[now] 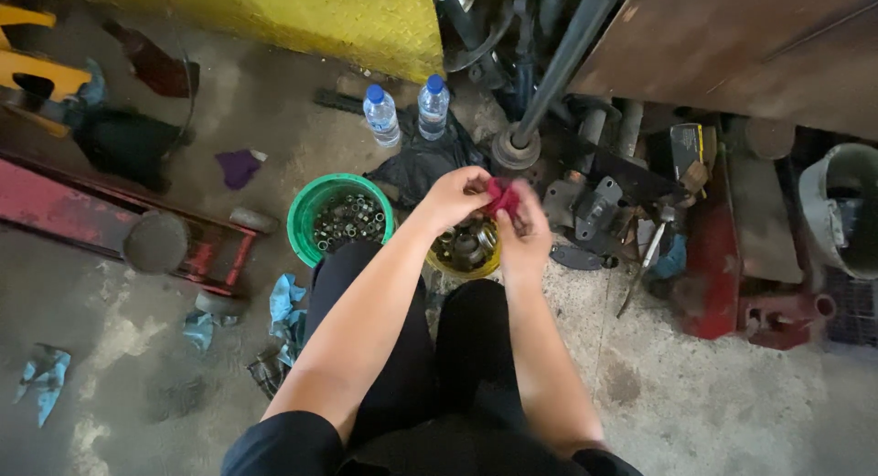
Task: Cleaning bolts and a wrench using a rag in an auto repair environment.
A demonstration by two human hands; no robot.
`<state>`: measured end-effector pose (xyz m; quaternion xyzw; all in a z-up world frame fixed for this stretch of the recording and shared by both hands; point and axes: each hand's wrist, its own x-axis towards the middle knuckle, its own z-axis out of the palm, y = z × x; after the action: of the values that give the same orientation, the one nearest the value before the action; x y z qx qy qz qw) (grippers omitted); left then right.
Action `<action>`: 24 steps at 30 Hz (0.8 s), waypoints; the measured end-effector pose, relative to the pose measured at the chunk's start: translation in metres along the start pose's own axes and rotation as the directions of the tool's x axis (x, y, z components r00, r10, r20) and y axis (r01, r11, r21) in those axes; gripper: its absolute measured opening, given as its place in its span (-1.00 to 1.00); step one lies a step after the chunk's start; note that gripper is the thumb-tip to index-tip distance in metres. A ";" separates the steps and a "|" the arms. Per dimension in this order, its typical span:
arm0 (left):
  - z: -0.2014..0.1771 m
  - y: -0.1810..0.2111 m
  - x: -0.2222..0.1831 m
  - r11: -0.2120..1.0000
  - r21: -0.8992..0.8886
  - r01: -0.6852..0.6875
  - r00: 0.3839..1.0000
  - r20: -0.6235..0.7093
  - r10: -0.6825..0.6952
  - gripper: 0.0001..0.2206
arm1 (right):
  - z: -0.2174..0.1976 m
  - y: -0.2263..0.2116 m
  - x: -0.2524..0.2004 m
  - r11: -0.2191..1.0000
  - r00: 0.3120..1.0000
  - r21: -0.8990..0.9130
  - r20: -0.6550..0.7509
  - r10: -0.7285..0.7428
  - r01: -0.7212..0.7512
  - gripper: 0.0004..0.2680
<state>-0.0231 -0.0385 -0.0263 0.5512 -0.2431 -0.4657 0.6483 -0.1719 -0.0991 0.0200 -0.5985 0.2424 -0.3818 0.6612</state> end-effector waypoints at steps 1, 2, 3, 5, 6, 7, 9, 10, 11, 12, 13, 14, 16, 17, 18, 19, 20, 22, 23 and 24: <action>0.001 -0.002 0.001 1.000 0.000 0.000 1.000 -0.001 0.000 -0.85 | -0.002 0.005 0.003 1.000 1.000 0.001 0.001 0.000 0.000 -0.67; 0.002 -0.004 0.003 1.000 0.019 -0.016 0.999 -0.030 0.016 -0.85 | -0.003 0.010 0.005 1.000 1.000 -0.013 -0.031 0.001 -0.002 -0.69; 0.004 -0.007 0.004 0.999 0.037 -0.028 0.998 -0.055 0.031 -0.85 | -0.006 0.014 0.007 1.000 0.998 -0.027 -0.066 0.003 -0.005 -0.71; 0.008 -0.002 0.002 0.970 0.235 -0.068 0.992 -0.091 0.092 -0.85 | -0.023 0.048 0.012 0.987 0.991 -0.152 -0.131 0.037 -0.057 -0.84; 0.010 0.001 0.002 0.900 0.425 -0.098 0.980 -0.116 0.162 -0.85 | -0.031 0.066 0.016 0.956 0.979 -0.270 -0.196 0.063 -0.115 -0.91; 0.012 0.003 0.000 0.900 0.425 -0.100 0.980 -0.116 0.164 -0.85 | -0.032 0.067 0.018 0.956 0.979 -0.270 -0.195 0.061 -0.114 -0.91; 0.017 0.006 -0.006 0.903 0.424 -0.069 0.993 -0.056 0.102 -0.76 | -0.035 0.070 0.023 0.933 0.978 -0.353 -0.210 -0.003 -0.073 -0.91; 0.017 0.008 -0.007 0.903 0.425 -0.067 0.993 -0.057 0.101 -0.76 | -0.035 0.074 0.022 0.933 0.978 -0.352 -0.210 -0.002 -0.074 -0.91; 0.018 0.009 -0.008 0.874 0.475 -0.099 0.985 -0.076 0.153 -0.74 | -0.036 0.077 0.022 0.945 0.983 -0.320 -0.181 0.008 -0.066 -0.91; 0.019 0.011 -0.009 0.842 0.525 -0.128 0.975 -0.091 0.205 -0.72 | -0.037 0.081 0.022 0.956 0.988 -0.286 -0.152 0.016 -0.060 -0.91; 0.017 0.010 -0.009 0.843 0.523 -0.127 0.975 -0.092 0.204 -0.72 | -0.031 0.075 0.017 0.956 0.988 -0.288 -0.152 0.018 -0.061 -0.91; 0.016 0.010 -0.009 0.845 0.528 -0.084 0.967 -0.162 0.197 -0.76 | -0.026 0.069 0.012 0.980 0.997 -0.198 -0.082 0.015 -0.031 -0.88; 0.012 0.010 -0.004 0.845 0.532 -0.046 0.953 -0.230 0.197 -0.79 | -0.020 0.071 0.010 0.995 1.000 -0.102 -0.009 0.001 -0.002 -0.81; 0.010 0.009 -0.002 0.831 0.556 -0.003 0.954 -0.248 0.169 -0.80 | -0.022 0.079 0.009 0.992 0.998 -0.122 -0.052 0.025 -0.031 -0.81; 0.008 0.008 0.000 0.815 0.579 0.040 0.954 -0.266 0.141 -0.80 | -0.024 0.087 0.009 0.988 0.994 -0.140 -0.094 0.049 -0.062 -0.82; 0.010 0.006 -0.001 0.815 0.578 0.042 0.953 -0.267 0.140 -0.80 | -0.026 0.092 0.010 0.988 0.994 -0.140 -0.093 0.050 -0.063 -0.82; 0.012 0.004 -0.002 0.817 0.576 0.020 0.959 -0.242 0.147 -0.78 | -0.028 0.096 0.011 0.982 0.991 -0.172 -0.127 0.053 -0.074 -0.87; 0.014 0.000 -0.002 0.817 0.577 -0.001 0.964 -0.218 0.155 -0.76 | -0.028 0.105 0.015 0.976 0.986 -0.199 -0.160 0.054 -0.085 -0.92; 0.015 -0.003 -0.001 0.804 0.594 0.016 0.967 -0.213 0.139 -0.73 | -0.029 0.109 0.016 0.965 0.971 -0.204 -0.202 0.124 -0.166 -0.93; 0.017 -0.006 0.000 0.790 0.612 0.032 0.970 -0.209 0.122 -0.70 | -0.029 0.113 0.018 0.947 0.950 -0.205 -0.245 0.194 -0.246 -0.92</action>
<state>-0.0391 -0.0465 -0.0276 0.7765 -0.3140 -0.2771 0.4708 -0.1597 -0.1315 -0.0924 -0.5947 0.4233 -0.3384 0.5938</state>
